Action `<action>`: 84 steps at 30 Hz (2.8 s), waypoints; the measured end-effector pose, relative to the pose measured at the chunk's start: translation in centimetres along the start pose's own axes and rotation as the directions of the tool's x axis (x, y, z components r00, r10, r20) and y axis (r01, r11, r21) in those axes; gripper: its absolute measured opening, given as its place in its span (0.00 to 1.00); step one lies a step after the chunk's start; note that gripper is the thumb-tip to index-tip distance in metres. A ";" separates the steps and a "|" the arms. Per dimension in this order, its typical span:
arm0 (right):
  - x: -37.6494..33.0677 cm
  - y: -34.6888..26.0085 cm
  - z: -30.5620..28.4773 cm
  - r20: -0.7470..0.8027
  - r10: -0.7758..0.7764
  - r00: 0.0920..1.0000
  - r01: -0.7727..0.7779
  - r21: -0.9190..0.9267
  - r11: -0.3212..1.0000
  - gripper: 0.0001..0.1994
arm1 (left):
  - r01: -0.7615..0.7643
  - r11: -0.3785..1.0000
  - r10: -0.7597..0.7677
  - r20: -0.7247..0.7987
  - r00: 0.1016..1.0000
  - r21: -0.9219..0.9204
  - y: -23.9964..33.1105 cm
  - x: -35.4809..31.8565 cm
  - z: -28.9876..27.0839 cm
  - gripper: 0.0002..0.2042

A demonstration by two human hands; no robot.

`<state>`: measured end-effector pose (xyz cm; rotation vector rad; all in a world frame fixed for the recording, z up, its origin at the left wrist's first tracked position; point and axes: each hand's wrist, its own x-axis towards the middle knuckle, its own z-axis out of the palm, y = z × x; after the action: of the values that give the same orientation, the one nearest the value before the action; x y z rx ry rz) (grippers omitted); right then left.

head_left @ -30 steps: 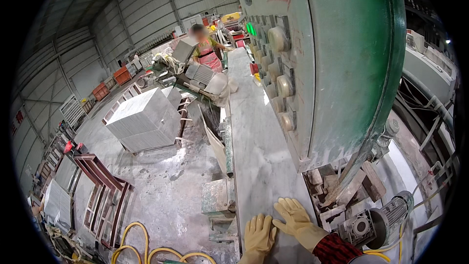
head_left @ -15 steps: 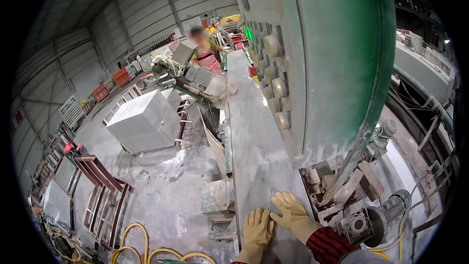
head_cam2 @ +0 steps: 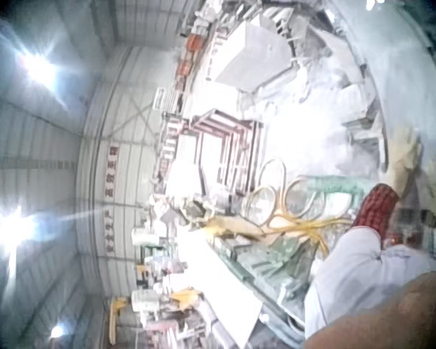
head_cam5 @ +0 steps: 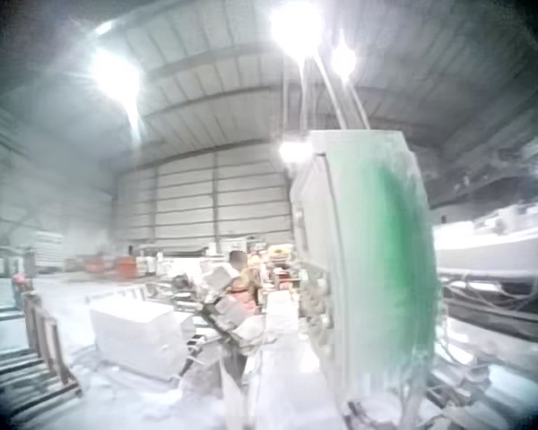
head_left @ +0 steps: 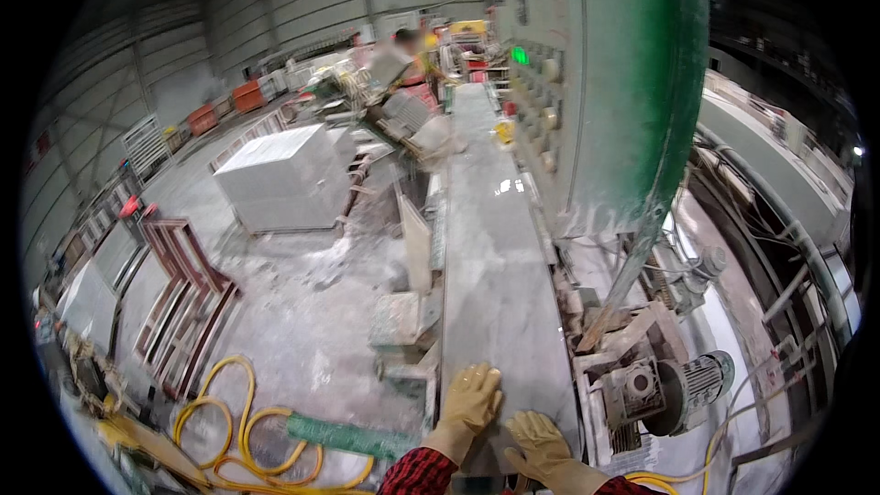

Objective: The person repeatedly picks up large rectangular stone slabs from a conveyor, lifts them, and places them onto a nearby rack. The cycle of lifting and stacking is repeated throughout the clip.

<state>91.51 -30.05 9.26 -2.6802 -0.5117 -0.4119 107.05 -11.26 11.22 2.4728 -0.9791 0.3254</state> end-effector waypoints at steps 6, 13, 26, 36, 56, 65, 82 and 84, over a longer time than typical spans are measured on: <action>-2.2 -1.6 1.3 0.033 0.007 0.999 -0.003 -0.129 0.992 0.32 | 0.009 1.000 -0.008 -0.056 0.998 0.021 5.1 -12.5 -4.1 0.23; 3.7 -8.0 4.6 0.005 -0.293 0.956 0.291 0.096 0.952 0.31 | 0.380 0.925 -0.377 -0.099 0.921 0.016 4.4 -26.7 -10.3 0.22; 1.8 -3.3 5.7 0.268 -0.172 0.948 0.203 -0.092 0.975 0.29 | 0.699 0.712 -0.681 -0.182 0.710 0.062 4.6 -46.7 -7.1 0.25; -7.2 8.8 -3.9 0.219 -0.012 0.976 0.036 -0.106 0.994 0.23 | 0.852 0.523 -0.796 -0.349 0.494 0.013 10.7 -51.0 -8.6 0.21; -10.9 -26.4 5.9 -0.047 -0.770 0.636 0.539 0.742 0.399 0.18 | 0.998 0.060 -0.827 -0.560 0.049 -0.001 40.2 -63.4 -7.1 0.22; -23.9 -38.8 4.7 -0.050 -0.988 0.149 0.538 0.842 0.039 0.13 | 0.970 -0.177 -0.636 -0.733 -0.242 -0.167 52.5 -75.2 -2.7 0.18; -34.4 -68.1 3.8 -0.373 -0.927 0.044 0.754 0.621 -0.214 0.19 | 0.723 -0.360 -0.479 -0.548 -0.686 -0.590 66.0 -88.2 -8.4 0.21; -32.7 -69.9 6.4 -0.395 -0.915 0.077 0.801 0.572 -0.180 0.20 | 0.735 -0.340 -0.511 -0.541 -0.668 -0.587 64.8 -89.1 -10.2 0.21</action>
<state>35.61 23.30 13.78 -1.0977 -2.1372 -0.2062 -2.46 4.35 7.86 1.6993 1.9433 0.8028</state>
